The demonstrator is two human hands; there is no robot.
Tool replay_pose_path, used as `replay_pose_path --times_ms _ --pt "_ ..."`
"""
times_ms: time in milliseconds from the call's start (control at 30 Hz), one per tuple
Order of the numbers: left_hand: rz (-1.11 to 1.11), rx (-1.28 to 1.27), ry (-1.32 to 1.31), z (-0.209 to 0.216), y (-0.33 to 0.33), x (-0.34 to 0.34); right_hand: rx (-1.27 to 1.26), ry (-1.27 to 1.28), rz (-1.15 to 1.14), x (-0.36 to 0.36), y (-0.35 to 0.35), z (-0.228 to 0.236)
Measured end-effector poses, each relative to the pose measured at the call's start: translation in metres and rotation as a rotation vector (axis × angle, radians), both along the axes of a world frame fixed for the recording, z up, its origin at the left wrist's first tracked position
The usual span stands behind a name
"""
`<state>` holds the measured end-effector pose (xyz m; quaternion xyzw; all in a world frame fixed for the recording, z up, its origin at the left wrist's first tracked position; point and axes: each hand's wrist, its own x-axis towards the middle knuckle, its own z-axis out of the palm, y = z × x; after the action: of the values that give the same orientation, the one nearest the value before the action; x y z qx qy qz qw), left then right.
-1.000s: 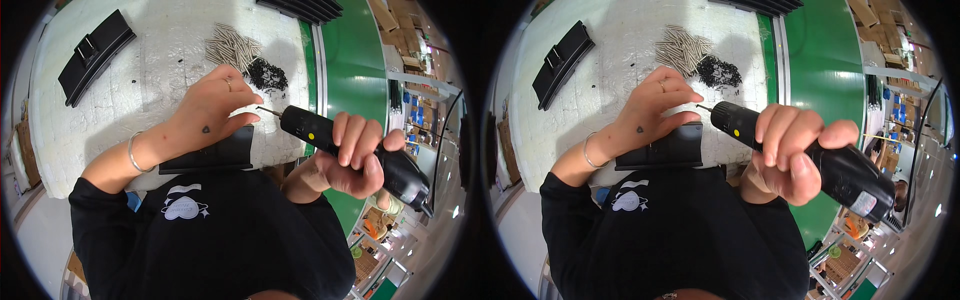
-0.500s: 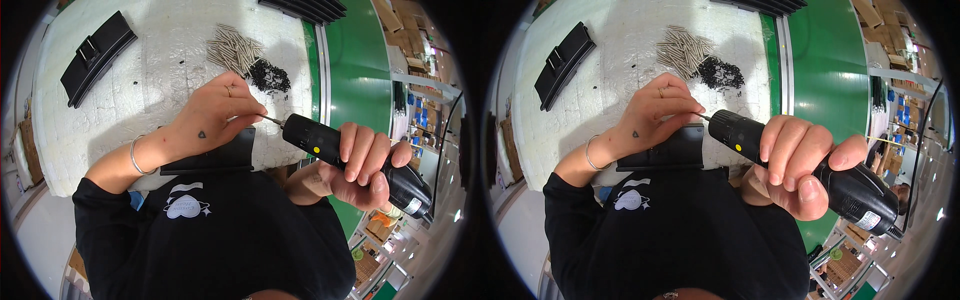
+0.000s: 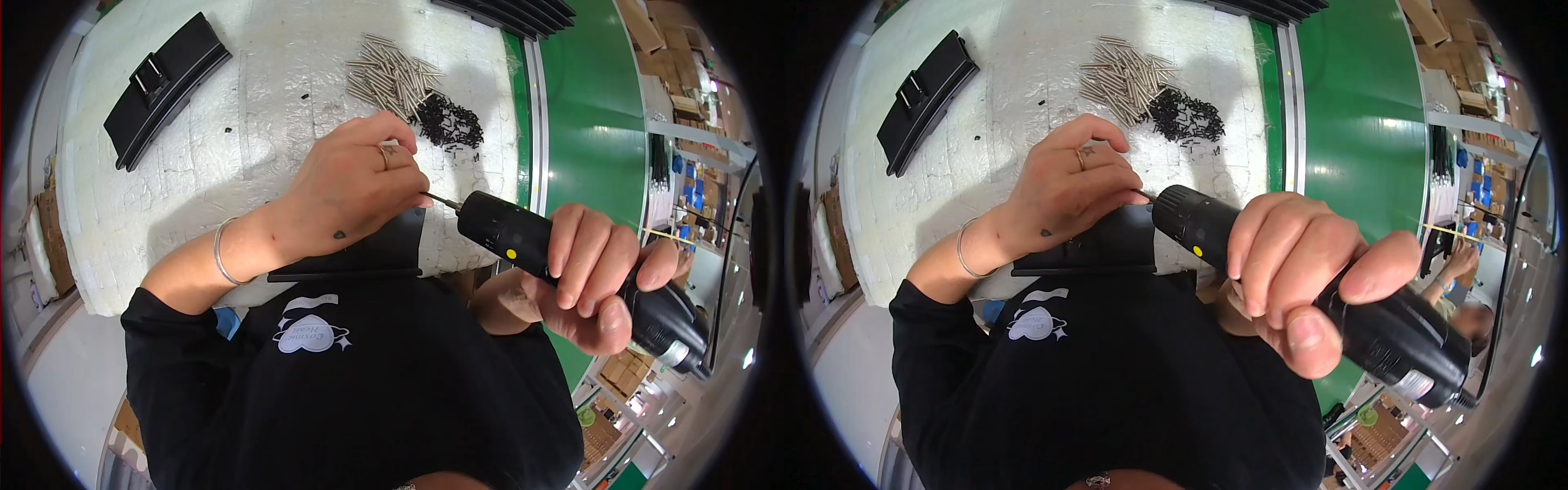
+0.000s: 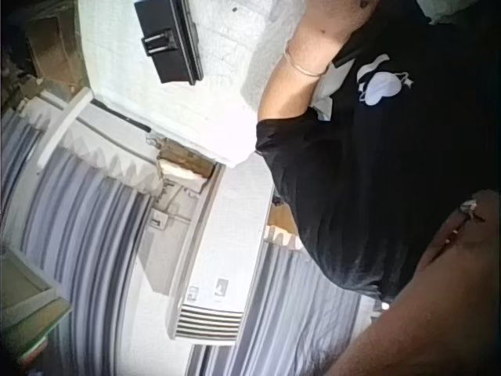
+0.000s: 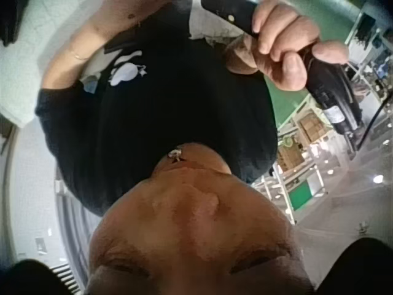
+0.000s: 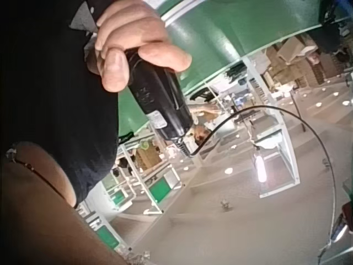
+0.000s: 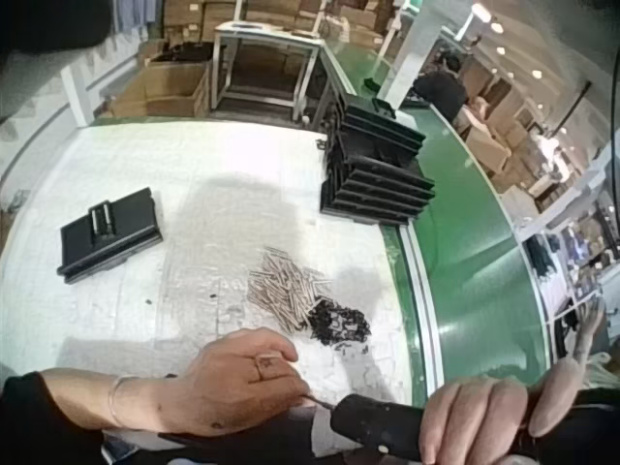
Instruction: Fastening screws into black plastic components using an electric screwdriver on a factory assembly line.
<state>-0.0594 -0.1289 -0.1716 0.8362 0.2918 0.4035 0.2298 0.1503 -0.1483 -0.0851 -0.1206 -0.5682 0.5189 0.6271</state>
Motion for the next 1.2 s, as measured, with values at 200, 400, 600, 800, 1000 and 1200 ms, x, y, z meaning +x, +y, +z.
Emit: replay_pose_path --times_ms 200,400,600,800,1000,1200 --pt "0.011 0.081 0.090 0.004 -0.006 -0.001 0.118 -0.152 0.071 -0.004 0.001 -0.002" --pt "0.127 -0.019 -0.041 0.007 0.009 0.006 0.085 -0.091 -0.005 -0.006 -0.001 -0.012" --pt "0.354 -0.021 0.390 -0.019 0.092 -0.049 0.052 -0.027 -0.090 -0.008 -0.002 -0.016" --pt "0.284 -0.016 0.515 -0.026 0.107 -0.042 0.055 -0.060 -0.078 -0.005 -0.004 -0.016" --pt "0.256 -0.120 0.538 -0.007 0.100 -0.037 0.034 -0.108 -0.071 -0.008 -0.003 -0.013" --pt "0.086 -0.163 0.092 0.013 0.044 -0.050 0.008 -0.148 -0.063 -0.005 -0.005 -0.009"
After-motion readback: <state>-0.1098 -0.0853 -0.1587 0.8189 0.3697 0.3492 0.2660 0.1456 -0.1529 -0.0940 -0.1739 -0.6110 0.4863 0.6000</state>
